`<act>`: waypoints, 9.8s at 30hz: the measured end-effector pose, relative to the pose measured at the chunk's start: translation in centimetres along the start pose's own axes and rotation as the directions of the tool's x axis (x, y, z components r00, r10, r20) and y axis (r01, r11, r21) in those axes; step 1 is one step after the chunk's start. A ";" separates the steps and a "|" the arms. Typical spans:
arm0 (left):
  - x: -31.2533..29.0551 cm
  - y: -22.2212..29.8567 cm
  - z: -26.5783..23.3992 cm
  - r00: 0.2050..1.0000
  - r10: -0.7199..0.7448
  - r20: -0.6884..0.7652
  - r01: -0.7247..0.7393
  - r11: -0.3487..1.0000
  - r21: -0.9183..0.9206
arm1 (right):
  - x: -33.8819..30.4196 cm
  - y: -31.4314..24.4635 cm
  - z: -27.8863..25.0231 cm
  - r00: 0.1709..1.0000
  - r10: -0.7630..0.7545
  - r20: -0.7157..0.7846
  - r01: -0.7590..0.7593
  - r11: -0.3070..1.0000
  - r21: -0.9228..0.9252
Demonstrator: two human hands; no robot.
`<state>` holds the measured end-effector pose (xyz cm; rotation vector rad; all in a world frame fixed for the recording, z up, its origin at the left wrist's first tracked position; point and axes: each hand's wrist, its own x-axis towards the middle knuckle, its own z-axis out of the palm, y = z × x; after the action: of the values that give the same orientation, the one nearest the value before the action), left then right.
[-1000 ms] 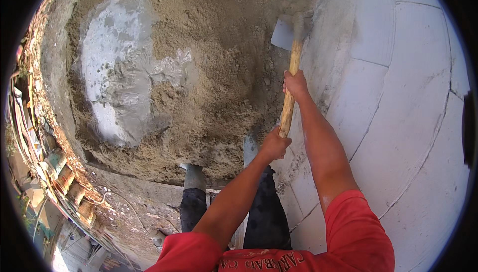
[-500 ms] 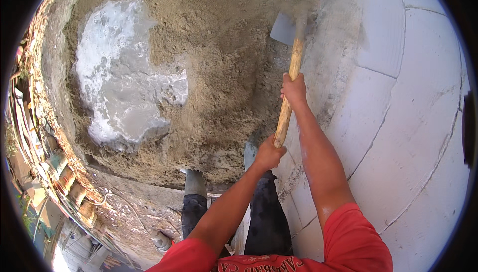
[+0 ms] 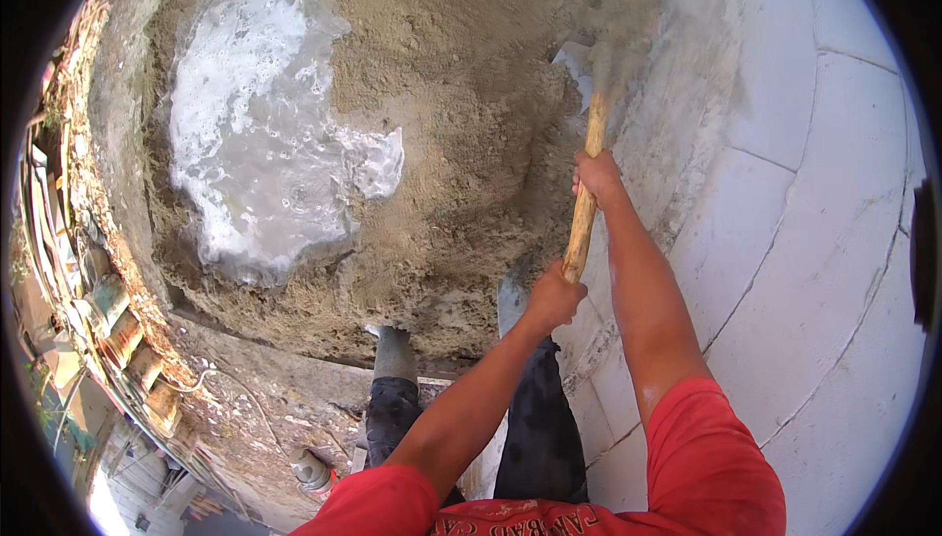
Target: The person mixes dry material with water in a central pit using a hoe, repeatedly pulling material from the edges into the water and pushing the mixture back until it reaches a thick consistency.
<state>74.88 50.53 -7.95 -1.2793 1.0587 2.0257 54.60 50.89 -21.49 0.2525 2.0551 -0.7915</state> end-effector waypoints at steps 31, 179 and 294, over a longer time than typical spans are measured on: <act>-27.2 -3.8 -18.3 0.985 -0.098 0.139 0.122 0.977 -0.175 | -31.7 -8.9 12.7 0.977 -0.151 0.150 0.033 0.803 0.596; -36.1 -17.1 -26.1 0.999 -0.002 0.046 -0.015 0.933 0.361 | -44.0 2.3 21.5 0.986 -0.044 0.160 -0.103 0.594 0.798; -20.3 -40.5 0.7 0.942 -0.326 0.077 0.335 0.922 -0.197 | -28.0 38.0 13.4 0.950 0.308 0.051 -0.305 0.951 -0.056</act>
<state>113.60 73.47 -3.15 -1.4048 0.5730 1.9261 97.15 75.21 -20.99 0.5030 1.9145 -0.5507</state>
